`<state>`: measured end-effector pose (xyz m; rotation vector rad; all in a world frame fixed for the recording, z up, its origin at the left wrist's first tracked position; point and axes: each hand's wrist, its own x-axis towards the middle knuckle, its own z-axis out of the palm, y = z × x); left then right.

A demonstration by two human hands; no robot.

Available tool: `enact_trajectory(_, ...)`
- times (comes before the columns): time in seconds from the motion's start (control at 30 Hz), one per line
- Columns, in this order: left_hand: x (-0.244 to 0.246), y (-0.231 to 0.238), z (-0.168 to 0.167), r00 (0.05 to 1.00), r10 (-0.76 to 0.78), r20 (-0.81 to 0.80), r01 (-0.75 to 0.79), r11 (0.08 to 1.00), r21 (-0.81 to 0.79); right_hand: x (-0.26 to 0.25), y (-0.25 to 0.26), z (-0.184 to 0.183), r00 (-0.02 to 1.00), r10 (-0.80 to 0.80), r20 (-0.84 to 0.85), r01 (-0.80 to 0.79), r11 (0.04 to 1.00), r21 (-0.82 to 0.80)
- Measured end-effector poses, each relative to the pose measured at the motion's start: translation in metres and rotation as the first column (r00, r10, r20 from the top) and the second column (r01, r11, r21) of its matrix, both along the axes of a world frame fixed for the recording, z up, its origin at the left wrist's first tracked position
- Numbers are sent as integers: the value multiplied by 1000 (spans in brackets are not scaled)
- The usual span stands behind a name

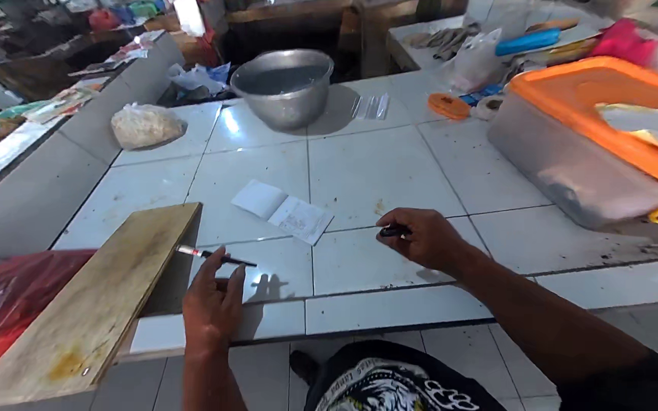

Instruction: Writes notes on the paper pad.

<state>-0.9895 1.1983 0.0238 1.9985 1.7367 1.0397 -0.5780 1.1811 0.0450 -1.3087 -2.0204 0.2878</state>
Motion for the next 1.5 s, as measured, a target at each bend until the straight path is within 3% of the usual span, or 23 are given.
enact_trajectory(0.3, 2, 1, 0, 998, 18, -64, -20, 999, -34, -3, -8, 5, 999, 43, 7, -43, 988, 145)
enact_trajectory(0.9, 4, -2, 3, 996, -30, -85, 27, 999, -35, -7, -7, 4, 998, 55, 14, -56, 990, 130)
enact_trajectory(1.37, 1, 4, -1, 988, -40, -151, 29, 997, -74, 21, 19, -4, 981, -194, 23, 190, 974, 123)
enact_trajectory(1.5, 1, 6, -3, 986, -51, -157, 37, 995, -89, 25, 27, -7, 960, -279, 18, 278, 960, 41)
